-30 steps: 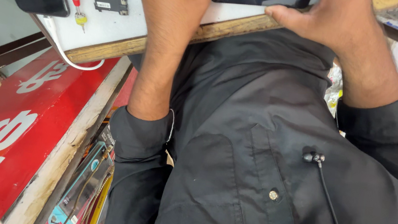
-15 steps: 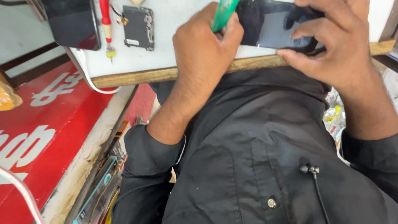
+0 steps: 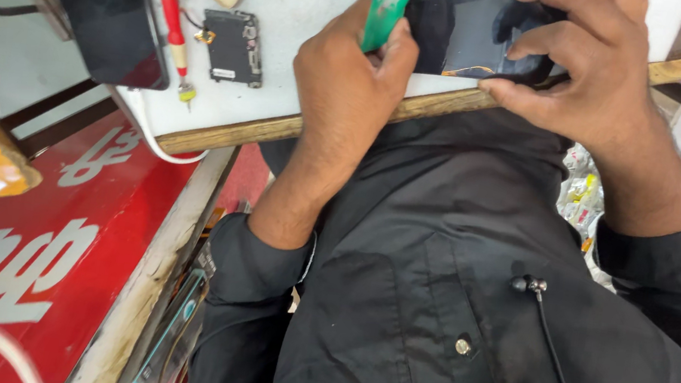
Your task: The person uses a green plastic prying tool to separate the screen assembly from the smartphone body. They then remove the screen and use a wooden stick to scrape adhesive residue from the phone frame.
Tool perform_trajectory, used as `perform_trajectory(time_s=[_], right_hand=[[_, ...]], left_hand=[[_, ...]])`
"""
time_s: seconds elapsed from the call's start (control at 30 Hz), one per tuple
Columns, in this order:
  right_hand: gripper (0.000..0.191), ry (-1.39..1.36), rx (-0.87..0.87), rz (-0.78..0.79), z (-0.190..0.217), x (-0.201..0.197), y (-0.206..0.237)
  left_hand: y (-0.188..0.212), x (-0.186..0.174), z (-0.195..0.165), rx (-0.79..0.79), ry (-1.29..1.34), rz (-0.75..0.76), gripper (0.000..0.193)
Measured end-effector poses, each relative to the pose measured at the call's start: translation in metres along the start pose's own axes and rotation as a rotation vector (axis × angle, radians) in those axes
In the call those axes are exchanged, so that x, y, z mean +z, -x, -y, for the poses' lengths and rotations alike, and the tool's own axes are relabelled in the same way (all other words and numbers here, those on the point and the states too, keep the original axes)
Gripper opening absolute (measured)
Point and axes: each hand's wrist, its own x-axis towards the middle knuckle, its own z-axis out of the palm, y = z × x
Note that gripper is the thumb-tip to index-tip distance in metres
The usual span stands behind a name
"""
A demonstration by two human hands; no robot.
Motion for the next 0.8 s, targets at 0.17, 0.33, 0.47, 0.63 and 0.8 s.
perform_trajectory(time_s=[0.17, 0.33, 0.47, 0.63, 0.8], right_hand=[[0.035, -0.024, 0.041, 0.006, -0.004, 0.002, 0.003], [0.037, -0.022, -0.015, -0.025, -0.009, 0.005, 0.007], [0.036, 0.001, 0.073, 0.03, -0.012, 0.01, 0.01], [0.037, -0.006, 0.072, 0.015, -0.015, 0.014, 0.012], [0.037, 0.014, 0.028, -0.004, -0.019, 0.017, 0.01]], left_hand=[[-0.003, -0.003, 0.001, 0.003, 0.03, -0.005, 0.017], [-0.008, -0.001, 0.006, 0.04, 0.062, -0.032, 0.02], [-0.011, -0.002, 0.014, 0.079, -0.011, -0.006, 0.028], [-0.014, 0.0, 0.022, 0.083, -0.023, -0.023, 0.031], [-0.02, -0.003, 0.024, 0.141, 0.032, -0.032, 0.029]])
